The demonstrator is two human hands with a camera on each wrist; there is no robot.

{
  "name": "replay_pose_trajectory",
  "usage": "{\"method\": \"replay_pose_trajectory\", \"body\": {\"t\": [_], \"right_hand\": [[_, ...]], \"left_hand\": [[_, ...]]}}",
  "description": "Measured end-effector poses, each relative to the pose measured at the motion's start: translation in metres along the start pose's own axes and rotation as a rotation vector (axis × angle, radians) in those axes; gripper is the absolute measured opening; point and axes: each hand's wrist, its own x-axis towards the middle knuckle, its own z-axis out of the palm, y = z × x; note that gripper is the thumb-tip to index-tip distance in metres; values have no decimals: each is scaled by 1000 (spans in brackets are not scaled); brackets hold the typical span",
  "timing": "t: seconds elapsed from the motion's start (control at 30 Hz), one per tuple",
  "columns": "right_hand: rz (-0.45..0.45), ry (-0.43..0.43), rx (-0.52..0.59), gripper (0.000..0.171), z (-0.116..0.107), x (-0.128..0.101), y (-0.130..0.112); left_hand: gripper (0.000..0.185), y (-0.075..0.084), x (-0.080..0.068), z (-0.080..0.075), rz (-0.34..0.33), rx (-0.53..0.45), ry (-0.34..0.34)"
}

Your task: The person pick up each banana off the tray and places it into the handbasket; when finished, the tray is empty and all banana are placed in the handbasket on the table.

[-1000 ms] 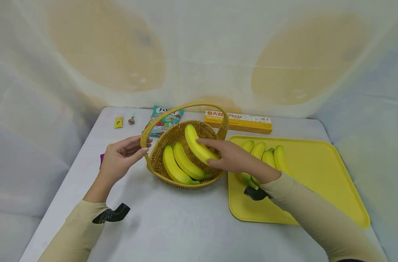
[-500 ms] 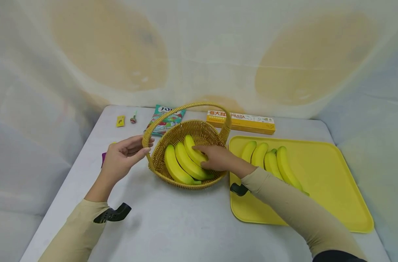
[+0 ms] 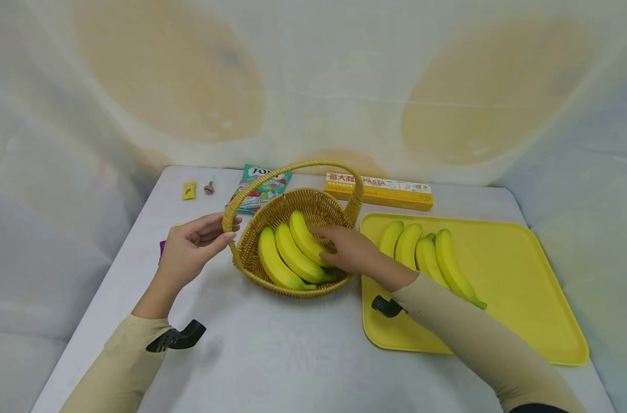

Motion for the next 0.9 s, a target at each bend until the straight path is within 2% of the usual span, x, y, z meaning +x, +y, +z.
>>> {"method": "replay_pose_trajectory", "body": {"t": [0.17,0.27,0.7,0.9], "right_hand": [[-16,223,26,47,-7,-36,7],[24,296,49,46,-12,-61,18],[328,295,73,57,-31,-150,117],[418,202,57,66,-30,-174,148]], "left_hand": [[36,0,0,0,-1,1,0],[36,0,0,1,2,-5,0],[36,-1,0,0,16,-11,-2],[36,-1,0,1,3,-5,0]]}}
